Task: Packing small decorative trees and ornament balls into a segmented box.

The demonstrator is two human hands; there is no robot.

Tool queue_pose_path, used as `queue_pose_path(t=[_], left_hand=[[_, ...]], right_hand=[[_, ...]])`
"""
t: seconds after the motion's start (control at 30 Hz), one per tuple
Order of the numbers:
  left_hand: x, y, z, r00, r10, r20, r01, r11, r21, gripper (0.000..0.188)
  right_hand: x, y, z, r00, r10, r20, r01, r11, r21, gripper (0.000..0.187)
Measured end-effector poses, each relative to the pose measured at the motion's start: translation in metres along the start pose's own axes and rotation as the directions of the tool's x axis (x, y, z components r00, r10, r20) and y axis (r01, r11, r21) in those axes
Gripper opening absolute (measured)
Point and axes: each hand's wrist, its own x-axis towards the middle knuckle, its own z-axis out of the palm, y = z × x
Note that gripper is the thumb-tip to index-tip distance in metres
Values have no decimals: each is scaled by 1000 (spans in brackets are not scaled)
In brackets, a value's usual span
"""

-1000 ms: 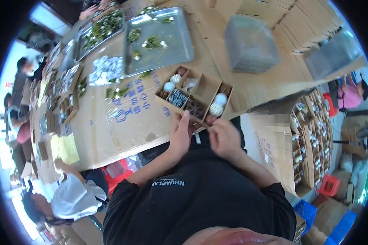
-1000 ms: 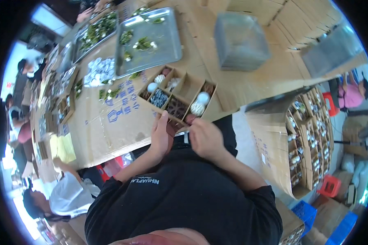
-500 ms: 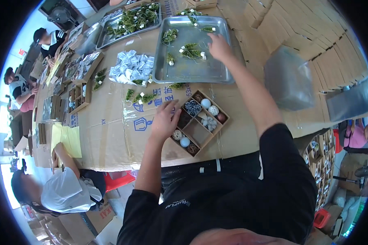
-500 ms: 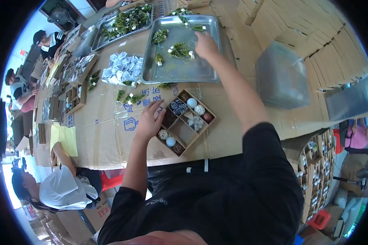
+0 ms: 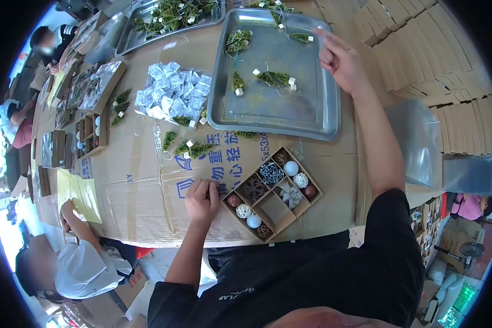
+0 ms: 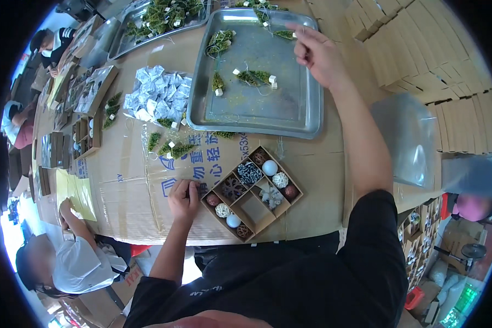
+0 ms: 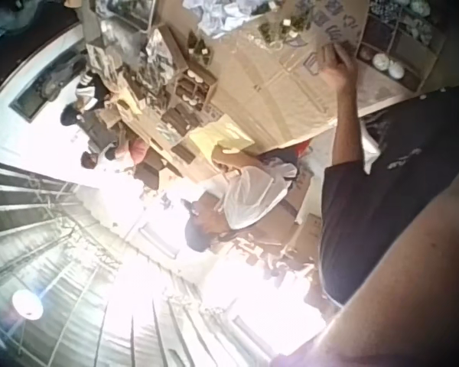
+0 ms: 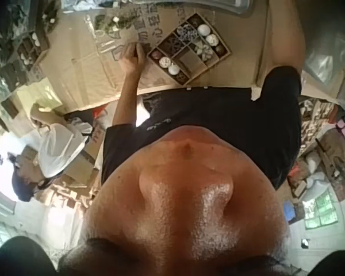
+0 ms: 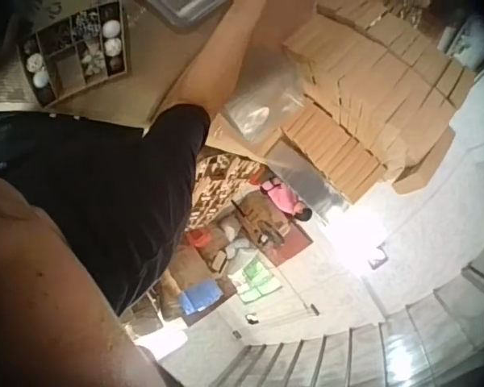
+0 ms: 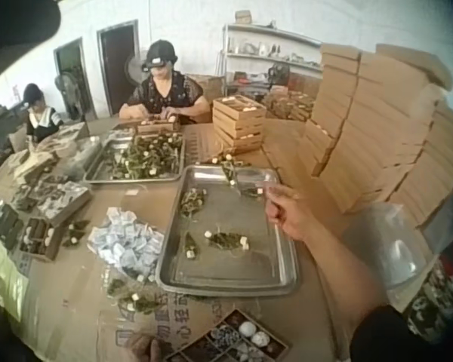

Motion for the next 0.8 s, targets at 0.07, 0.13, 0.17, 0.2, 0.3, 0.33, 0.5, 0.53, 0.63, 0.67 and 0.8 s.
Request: queue_pose_path(t=[0.07,0.13,0.17,0.2,0.3,0.33,0.5,0.53,0.63,0.67,0.8], left_hand=[[-1,-1,-3,1000,3,29,-2,1000,-29,14],[-2,-2,-3,1000,11,19,-10,1000,-26,14],[0,-2,0,1000,30,7,-29,999,-35,14],[2,-1,4,999,40,9,-39,999,-35,14],[-3,-3,3,1000,-5,9,5,999,-33,16],[-4,-2,2,1000,-5,2,5,1000,-26,16],[-5,0,1,1000,10,-28,-9,999,45,18],[-5,2,2,999,0,-35,2,998,63,19],[-6,3,1,999,7,-52,-3,997,81,19],[-6,4,1,998,19,-52,-14,997,82,19],[-1,5,2,974,-227,-8,224,966,-133,16]], right_hand=[[-13,15,38,993,-105,-51,63,851,-522,43],[-10,27,66,997,-6,-74,-69,270,-960,37],[-2,54,49,994,-48,101,106,138,-985,30],[4,82,31,960,-68,273,274,-2,-962,23],[-4,96,50,982,149,118,134,-104,-986,13],[-6,95,54,981,144,126,142,-101,-985,13],[-19,98,43,966,136,220,248,-238,-939,14],[-23,101,40,967,124,221,246,-246,-937,14],[-35,94,40,949,-22,315,308,-156,-938,14],[-40,88,40,949,-97,301,305,34,-952,13],[-61,29,73,995,101,-24,-101,882,-459,12]])
